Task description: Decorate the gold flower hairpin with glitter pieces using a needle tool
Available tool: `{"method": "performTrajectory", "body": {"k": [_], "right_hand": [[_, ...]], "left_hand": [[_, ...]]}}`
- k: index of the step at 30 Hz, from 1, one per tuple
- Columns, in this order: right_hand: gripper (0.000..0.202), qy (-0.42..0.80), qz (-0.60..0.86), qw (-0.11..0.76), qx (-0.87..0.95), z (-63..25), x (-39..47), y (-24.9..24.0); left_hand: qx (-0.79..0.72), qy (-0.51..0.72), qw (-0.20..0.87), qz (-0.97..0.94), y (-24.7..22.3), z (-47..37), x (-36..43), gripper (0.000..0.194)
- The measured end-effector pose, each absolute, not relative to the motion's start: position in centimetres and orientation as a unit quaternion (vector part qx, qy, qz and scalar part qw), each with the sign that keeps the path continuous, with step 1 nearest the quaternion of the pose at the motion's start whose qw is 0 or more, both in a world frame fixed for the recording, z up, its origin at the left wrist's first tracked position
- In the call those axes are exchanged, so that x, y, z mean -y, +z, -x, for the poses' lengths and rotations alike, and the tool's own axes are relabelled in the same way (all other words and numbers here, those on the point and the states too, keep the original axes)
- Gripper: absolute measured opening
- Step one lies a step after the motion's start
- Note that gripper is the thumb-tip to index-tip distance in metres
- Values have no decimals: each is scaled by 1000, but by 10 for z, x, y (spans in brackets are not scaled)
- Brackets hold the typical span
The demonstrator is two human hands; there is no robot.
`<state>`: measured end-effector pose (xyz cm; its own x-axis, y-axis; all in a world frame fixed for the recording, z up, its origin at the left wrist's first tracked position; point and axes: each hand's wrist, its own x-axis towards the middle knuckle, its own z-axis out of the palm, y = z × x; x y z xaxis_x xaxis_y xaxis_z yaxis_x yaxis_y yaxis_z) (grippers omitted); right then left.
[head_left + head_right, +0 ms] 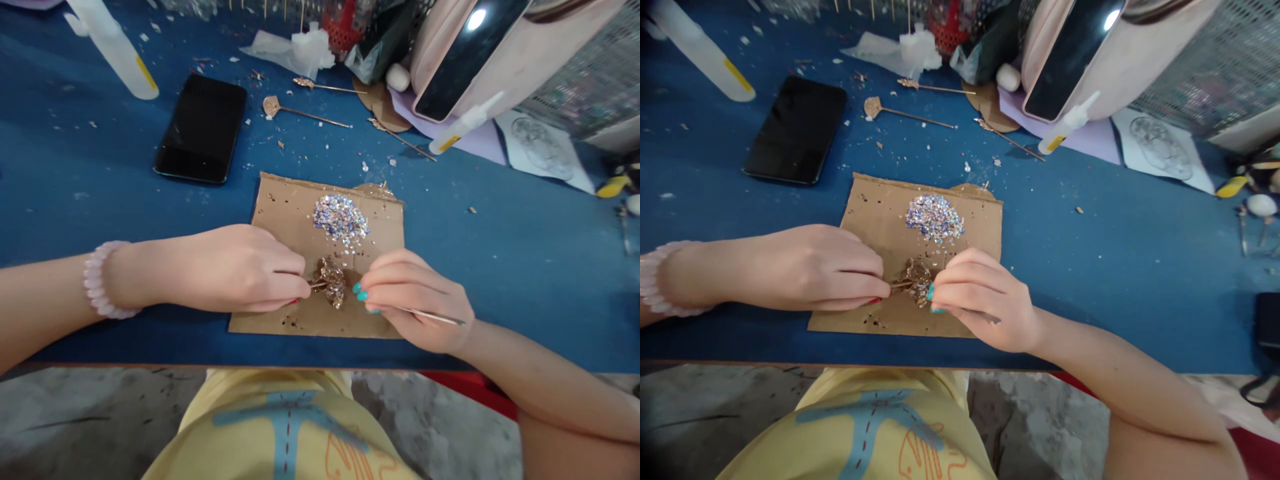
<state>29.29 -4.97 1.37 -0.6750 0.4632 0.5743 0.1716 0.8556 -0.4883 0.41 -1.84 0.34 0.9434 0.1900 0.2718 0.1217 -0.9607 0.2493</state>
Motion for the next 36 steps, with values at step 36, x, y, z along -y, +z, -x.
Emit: {"method": "performTrajectory", "body": {"k": [36], "right_hand": [[8, 223, 196, 366, 882, -292, 47, 9]], "left_hand": [[-84, 137, 109, -981, 6, -4, 19, 30]]}}
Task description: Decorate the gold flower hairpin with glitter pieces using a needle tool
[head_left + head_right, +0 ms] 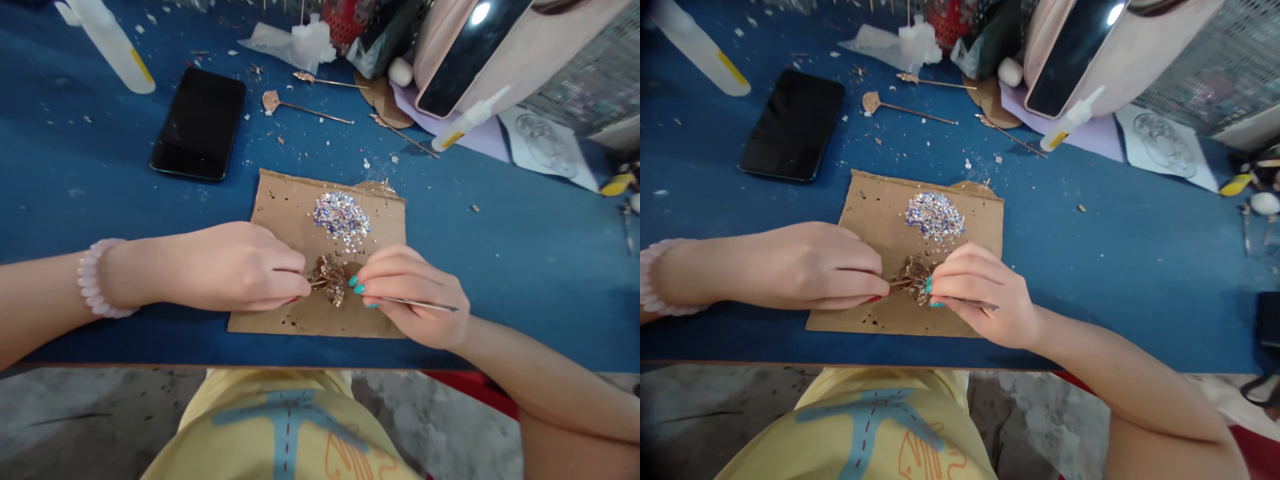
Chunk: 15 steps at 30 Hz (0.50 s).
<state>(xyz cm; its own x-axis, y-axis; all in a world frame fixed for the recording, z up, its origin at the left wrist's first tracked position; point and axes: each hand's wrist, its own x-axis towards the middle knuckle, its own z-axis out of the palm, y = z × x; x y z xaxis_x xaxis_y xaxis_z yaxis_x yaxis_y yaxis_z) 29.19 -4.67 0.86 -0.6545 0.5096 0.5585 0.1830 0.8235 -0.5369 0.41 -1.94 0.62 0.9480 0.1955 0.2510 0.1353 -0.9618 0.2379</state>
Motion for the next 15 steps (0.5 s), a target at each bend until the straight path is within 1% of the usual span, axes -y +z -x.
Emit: {"method": "performTrajectory", "body": {"k": [15], "right_hand": [[11, 222, 193, 368, 882, -293, 47, 9]], "left_hand": [[-84, 138, 110, -981, 6, -4, 18, 31]]}}
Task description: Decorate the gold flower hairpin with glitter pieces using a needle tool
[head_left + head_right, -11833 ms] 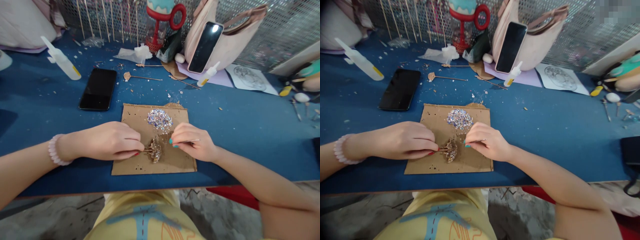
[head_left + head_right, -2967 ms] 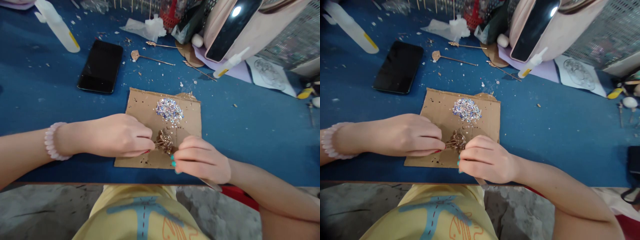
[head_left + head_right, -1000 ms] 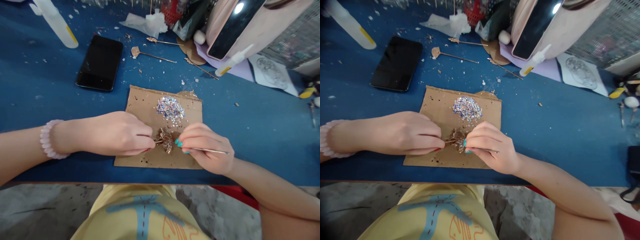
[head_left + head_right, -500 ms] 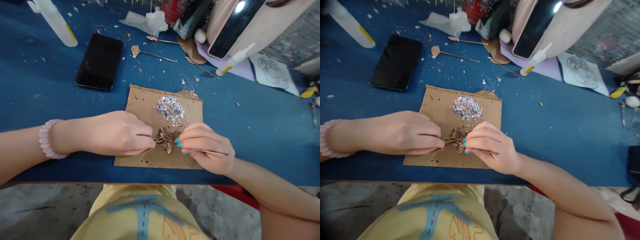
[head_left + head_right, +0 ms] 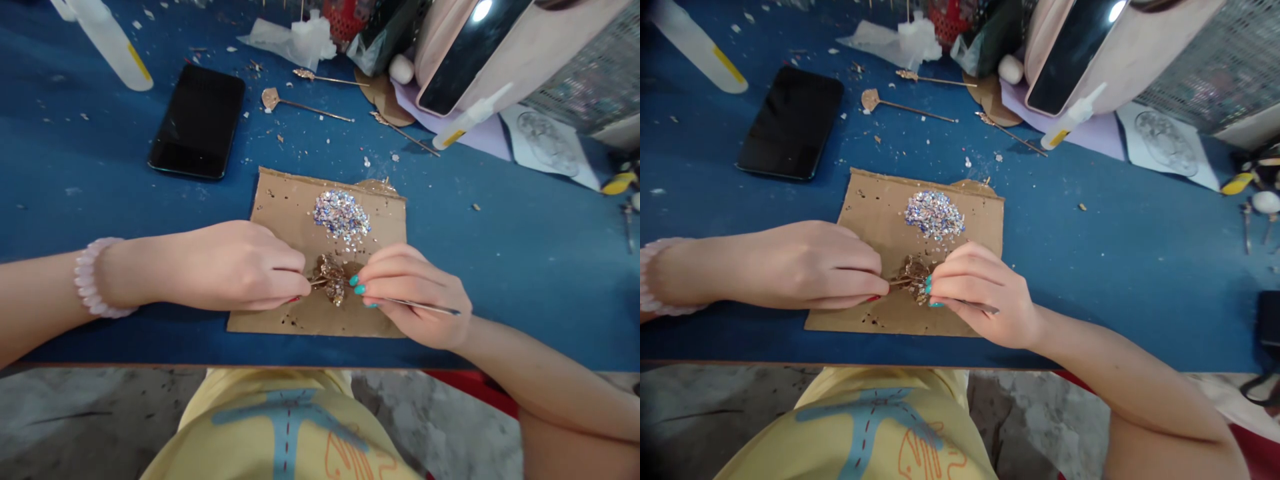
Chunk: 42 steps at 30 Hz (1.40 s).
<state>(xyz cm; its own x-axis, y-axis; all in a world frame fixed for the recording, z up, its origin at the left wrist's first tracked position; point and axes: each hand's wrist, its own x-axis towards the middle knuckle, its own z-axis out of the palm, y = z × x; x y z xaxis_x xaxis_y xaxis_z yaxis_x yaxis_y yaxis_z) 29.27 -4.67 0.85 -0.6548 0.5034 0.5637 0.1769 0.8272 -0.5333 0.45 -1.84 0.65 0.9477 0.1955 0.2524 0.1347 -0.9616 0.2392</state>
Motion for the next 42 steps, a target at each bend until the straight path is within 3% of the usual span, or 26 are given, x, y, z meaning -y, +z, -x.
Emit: {"method": "performTrajectory", "body": {"k": [15, 42], "right_hand": [[13, 223, 199, 364, 882, -292, 45, 9], [8, 221, 198, 369, 881, -293, 47, 8]], "left_hand": [[-94, 132, 100, -982, 10, -4, 21, 27], [-86, 130, 97, -983, 10, -7, 19, 43]]}}
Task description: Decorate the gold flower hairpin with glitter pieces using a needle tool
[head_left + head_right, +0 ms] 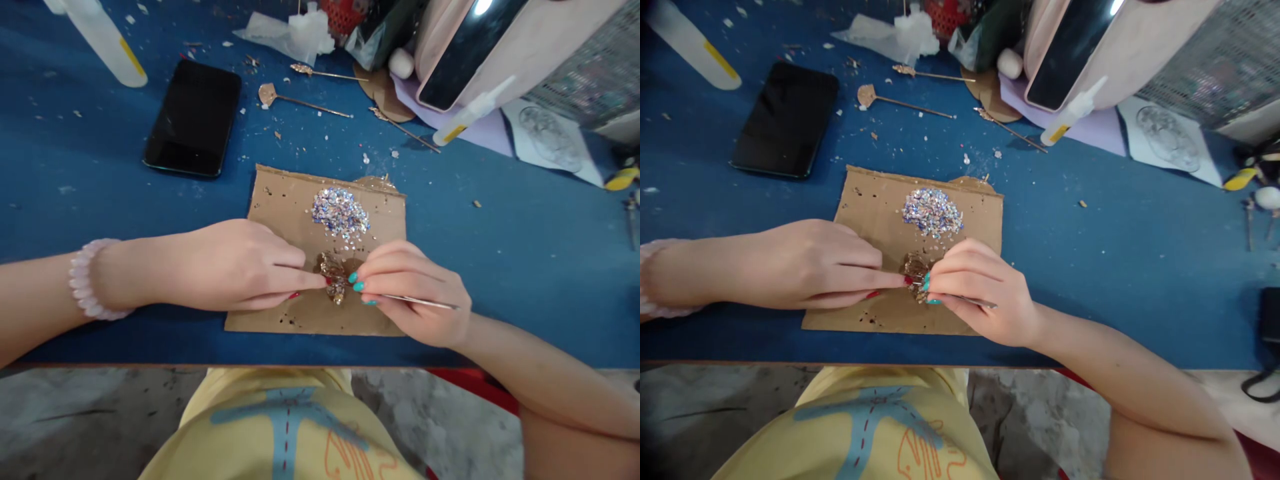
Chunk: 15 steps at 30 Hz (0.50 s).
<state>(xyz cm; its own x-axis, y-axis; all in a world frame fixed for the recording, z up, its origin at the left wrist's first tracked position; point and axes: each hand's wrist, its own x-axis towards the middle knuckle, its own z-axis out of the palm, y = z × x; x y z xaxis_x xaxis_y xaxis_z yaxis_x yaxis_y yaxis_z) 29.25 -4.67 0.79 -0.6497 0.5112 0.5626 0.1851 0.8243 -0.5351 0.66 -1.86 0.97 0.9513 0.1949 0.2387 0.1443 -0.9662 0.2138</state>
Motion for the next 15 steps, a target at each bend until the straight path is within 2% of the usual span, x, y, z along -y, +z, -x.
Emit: {"method": "performTrajectory", "body": {"k": [15], "right_hand": [[8, 227, 194, 369, 880, -292, 46, 7]], "left_hand": [[-81, 143, 100, -981, 8, -7, 18, 41]]}}
